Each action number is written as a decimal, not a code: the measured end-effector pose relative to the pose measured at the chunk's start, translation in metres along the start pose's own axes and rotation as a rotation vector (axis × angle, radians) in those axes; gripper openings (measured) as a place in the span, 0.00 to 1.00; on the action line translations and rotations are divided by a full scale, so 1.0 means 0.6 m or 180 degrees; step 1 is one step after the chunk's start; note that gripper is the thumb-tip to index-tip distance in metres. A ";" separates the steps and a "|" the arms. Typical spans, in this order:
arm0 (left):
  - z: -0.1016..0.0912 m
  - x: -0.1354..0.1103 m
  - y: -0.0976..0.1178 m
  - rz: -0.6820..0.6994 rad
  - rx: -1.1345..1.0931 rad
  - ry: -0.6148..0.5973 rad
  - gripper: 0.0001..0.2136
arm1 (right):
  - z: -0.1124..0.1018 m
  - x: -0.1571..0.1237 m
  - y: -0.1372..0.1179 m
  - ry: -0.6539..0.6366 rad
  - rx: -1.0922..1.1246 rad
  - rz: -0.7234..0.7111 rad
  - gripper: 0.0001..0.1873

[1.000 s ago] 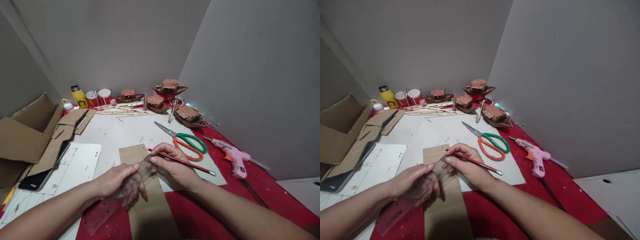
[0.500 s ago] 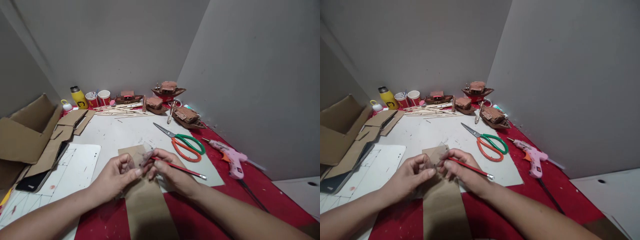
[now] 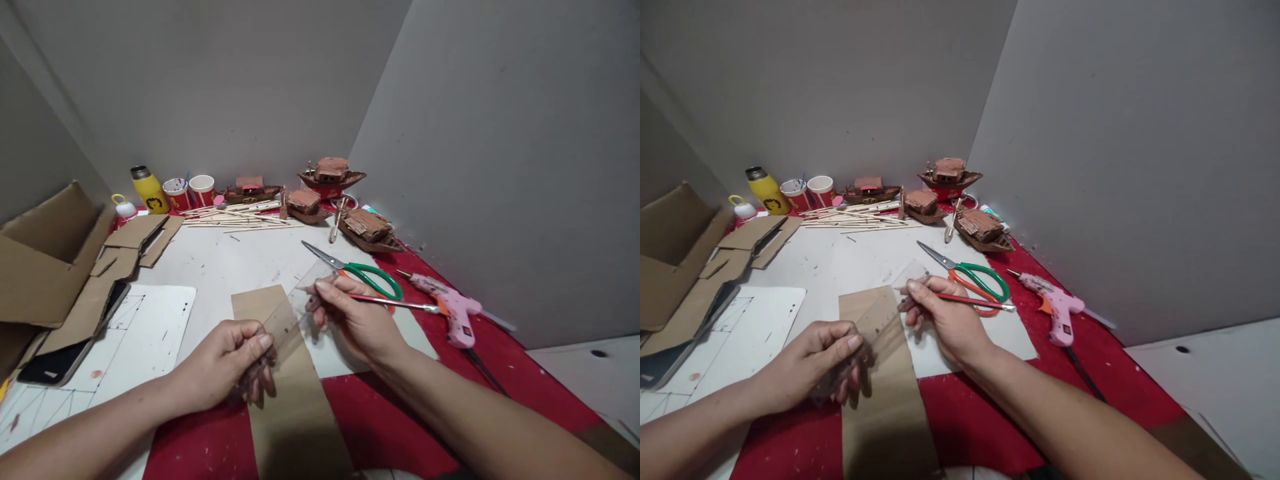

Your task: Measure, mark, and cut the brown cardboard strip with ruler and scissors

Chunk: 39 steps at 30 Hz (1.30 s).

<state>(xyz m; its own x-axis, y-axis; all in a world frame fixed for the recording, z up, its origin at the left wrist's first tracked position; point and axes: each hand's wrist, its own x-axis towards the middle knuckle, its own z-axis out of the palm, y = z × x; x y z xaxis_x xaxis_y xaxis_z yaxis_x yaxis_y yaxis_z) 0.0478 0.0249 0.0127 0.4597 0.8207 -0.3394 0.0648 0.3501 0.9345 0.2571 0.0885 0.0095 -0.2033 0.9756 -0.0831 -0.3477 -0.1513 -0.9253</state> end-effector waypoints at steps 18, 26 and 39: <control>-0.020 0.001 -0.002 0.0483 -0.0090 0.0700 0.16 | -0.027 0.039 -0.024 0.0785 0.0325 -0.0674 0.16; -0.018 0.006 -0.005 0.0491 -0.0117 0.0830 0.13 | -0.022 0.017 -0.023 0.0679 0.0236 -0.1146 0.16; -0.048 0.024 -0.003 0.0437 0.0060 0.1360 0.09 | -0.020 -0.017 -0.010 0.0411 -0.0296 -0.1622 0.08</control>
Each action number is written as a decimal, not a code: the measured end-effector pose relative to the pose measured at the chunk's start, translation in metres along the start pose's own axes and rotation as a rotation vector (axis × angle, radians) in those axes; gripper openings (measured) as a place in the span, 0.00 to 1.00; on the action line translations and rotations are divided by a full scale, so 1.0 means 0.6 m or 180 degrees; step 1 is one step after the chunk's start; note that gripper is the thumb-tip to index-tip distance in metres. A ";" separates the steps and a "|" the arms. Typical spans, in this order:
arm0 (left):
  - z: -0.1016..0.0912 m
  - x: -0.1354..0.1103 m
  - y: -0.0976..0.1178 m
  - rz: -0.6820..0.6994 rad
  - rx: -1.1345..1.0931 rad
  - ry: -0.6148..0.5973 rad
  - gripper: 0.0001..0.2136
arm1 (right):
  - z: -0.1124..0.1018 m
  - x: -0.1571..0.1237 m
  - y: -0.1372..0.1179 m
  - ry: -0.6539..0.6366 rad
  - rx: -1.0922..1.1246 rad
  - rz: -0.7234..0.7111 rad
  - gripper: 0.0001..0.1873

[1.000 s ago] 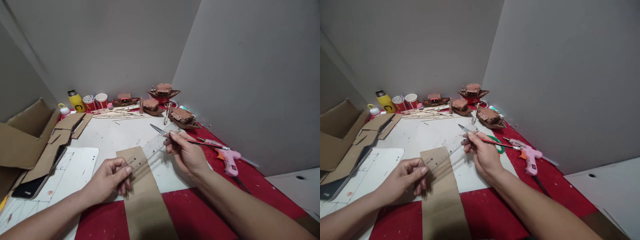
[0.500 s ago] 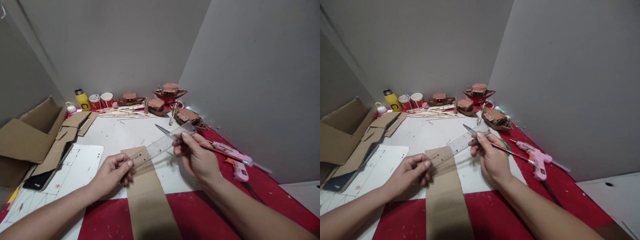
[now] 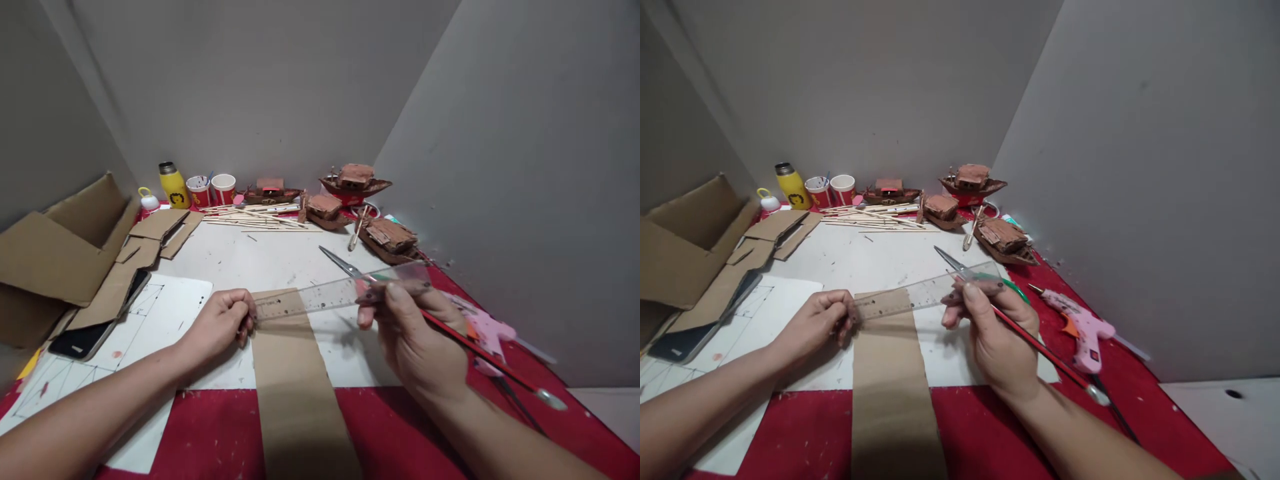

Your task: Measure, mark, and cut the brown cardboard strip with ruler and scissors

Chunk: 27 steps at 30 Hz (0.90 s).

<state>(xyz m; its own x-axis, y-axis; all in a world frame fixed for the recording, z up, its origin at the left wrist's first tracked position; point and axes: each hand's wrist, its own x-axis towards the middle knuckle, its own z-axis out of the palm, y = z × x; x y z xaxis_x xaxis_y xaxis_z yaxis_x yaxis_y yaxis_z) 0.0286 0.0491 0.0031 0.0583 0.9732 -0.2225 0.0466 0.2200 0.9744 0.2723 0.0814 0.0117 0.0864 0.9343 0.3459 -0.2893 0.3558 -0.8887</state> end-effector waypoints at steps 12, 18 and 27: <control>0.011 -0.016 0.006 0.0094 -0.0350 -0.0260 0.12 | 0.000 0.007 0.003 0.0201 0.0091 0.0205 0.09; 0.013 -0.018 0.005 0.0028 -0.0045 -0.0269 0.15 | -0.001 -0.005 0.006 0.0054 -0.0002 0.0285 0.07; 0.007 -0.009 0.001 0.0035 -0.0469 -0.0510 0.14 | 0.000 0.025 0.009 0.0460 0.0244 0.0692 0.15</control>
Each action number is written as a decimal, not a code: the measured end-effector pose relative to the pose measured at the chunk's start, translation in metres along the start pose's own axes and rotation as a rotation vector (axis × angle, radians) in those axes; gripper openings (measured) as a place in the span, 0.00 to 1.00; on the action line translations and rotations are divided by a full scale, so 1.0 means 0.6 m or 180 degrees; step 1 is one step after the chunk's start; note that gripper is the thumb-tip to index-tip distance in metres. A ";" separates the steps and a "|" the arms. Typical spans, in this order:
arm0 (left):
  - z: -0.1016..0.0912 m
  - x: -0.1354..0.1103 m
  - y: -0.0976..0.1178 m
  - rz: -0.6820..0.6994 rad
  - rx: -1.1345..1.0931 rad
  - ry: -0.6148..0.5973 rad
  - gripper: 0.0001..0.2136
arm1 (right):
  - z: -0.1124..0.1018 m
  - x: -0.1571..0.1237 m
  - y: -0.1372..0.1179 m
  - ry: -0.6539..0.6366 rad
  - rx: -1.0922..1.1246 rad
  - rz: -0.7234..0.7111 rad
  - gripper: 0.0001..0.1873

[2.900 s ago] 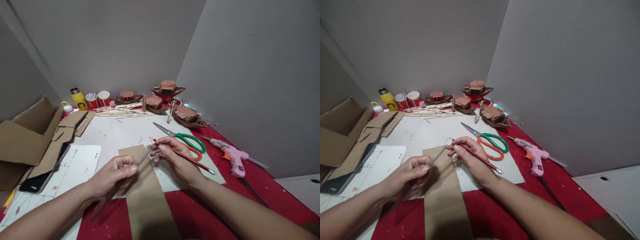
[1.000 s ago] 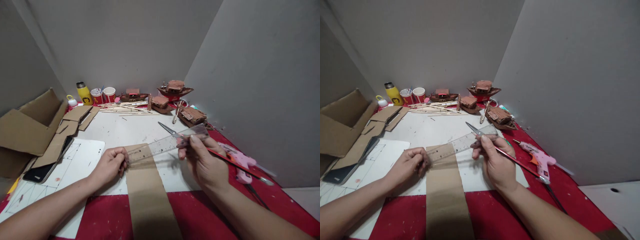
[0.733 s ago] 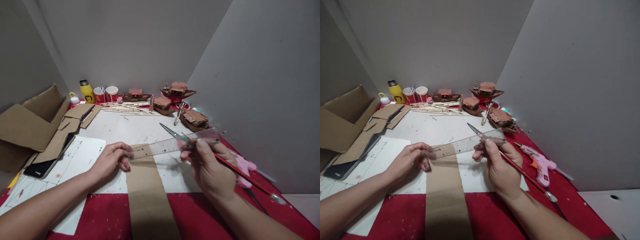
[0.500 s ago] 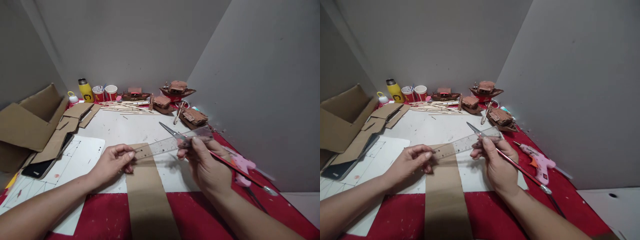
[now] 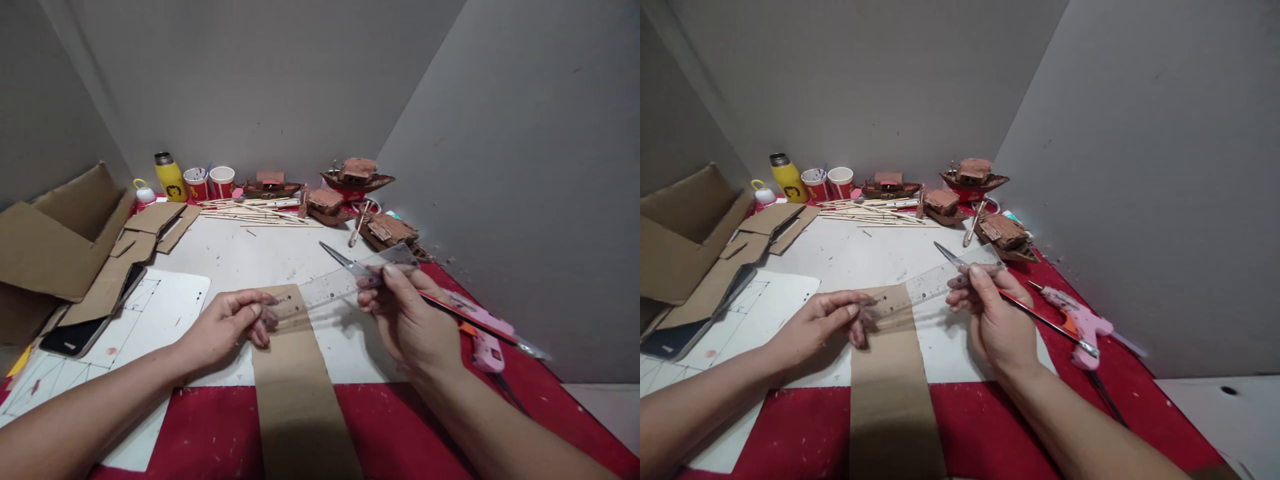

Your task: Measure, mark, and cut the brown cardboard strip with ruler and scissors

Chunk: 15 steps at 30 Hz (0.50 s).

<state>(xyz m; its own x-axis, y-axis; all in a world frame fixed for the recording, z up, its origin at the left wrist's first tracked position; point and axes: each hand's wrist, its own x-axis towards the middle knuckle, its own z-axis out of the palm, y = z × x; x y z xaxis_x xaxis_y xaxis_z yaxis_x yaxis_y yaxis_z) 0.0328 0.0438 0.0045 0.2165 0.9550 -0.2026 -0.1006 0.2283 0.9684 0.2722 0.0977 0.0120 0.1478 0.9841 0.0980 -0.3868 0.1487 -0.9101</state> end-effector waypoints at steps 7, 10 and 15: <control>0.000 -0.019 0.013 0.1607 0.2551 0.0767 0.19 | 0.008 0.001 -0.002 0.0116 -0.0001 0.0069 0.16; 0.011 -0.026 0.003 0.2323 0.3416 0.0206 0.29 | 0.013 -0.018 0.002 -0.0138 -0.0031 0.0095 0.13; 0.028 -0.027 -0.019 0.2221 0.3580 -0.0046 0.26 | 0.014 -0.054 0.006 -0.0795 -0.0072 0.0233 0.09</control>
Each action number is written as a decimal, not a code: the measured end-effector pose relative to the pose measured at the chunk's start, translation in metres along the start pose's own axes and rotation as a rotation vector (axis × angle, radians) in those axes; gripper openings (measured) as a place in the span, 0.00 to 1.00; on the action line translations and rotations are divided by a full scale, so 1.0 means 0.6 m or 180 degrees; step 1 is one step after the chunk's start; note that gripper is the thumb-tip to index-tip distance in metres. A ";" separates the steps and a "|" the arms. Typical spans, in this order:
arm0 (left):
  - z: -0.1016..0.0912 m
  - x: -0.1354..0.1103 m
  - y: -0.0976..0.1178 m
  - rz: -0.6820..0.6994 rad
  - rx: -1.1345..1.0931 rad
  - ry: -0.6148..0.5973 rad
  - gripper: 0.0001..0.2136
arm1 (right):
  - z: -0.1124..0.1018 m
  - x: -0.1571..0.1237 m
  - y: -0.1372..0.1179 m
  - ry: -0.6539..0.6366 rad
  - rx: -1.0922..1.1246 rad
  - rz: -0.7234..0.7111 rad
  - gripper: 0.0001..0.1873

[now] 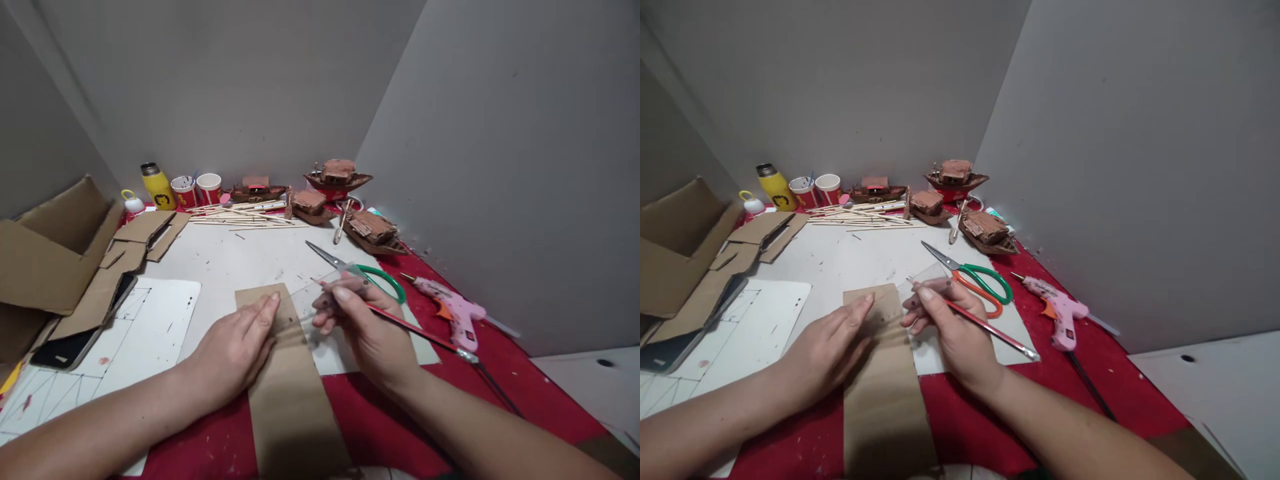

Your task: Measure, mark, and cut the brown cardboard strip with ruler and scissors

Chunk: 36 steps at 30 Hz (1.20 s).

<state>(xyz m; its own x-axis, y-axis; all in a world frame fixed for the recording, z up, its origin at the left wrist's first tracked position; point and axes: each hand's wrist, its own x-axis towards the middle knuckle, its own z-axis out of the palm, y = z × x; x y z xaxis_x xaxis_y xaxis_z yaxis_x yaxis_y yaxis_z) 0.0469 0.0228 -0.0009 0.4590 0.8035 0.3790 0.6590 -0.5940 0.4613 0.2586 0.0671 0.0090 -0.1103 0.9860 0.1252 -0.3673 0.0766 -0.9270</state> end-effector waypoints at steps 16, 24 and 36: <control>-0.033 0.014 -0.001 -0.2057 -0.4244 -0.0751 0.15 | -0.008 0.032 -0.014 0.0239 0.0213 -0.0161 0.13; -0.022 0.006 -0.002 -0.2133 -0.3957 -0.1103 0.19 | -0.008 0.025 -0.003 -0.0410 -0.0006 0.0227 0.09; -0.050 0.026 0.018 -0.1805 -0.3452 0.0870 0.10 | 0.011 -0.023 0.006 -0.1903 -0.1181 0.0431 0.20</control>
<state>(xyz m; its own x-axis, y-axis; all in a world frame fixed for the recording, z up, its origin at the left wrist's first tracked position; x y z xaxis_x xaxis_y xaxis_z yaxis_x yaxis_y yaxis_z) 0.0433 0.0278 0.0341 0.0478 0.9988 0.0054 -0.1656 0.0026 0.9862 0.2526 0.0526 0.0062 -0.6590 0.7484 0.0744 0.0121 0.1095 -0.9939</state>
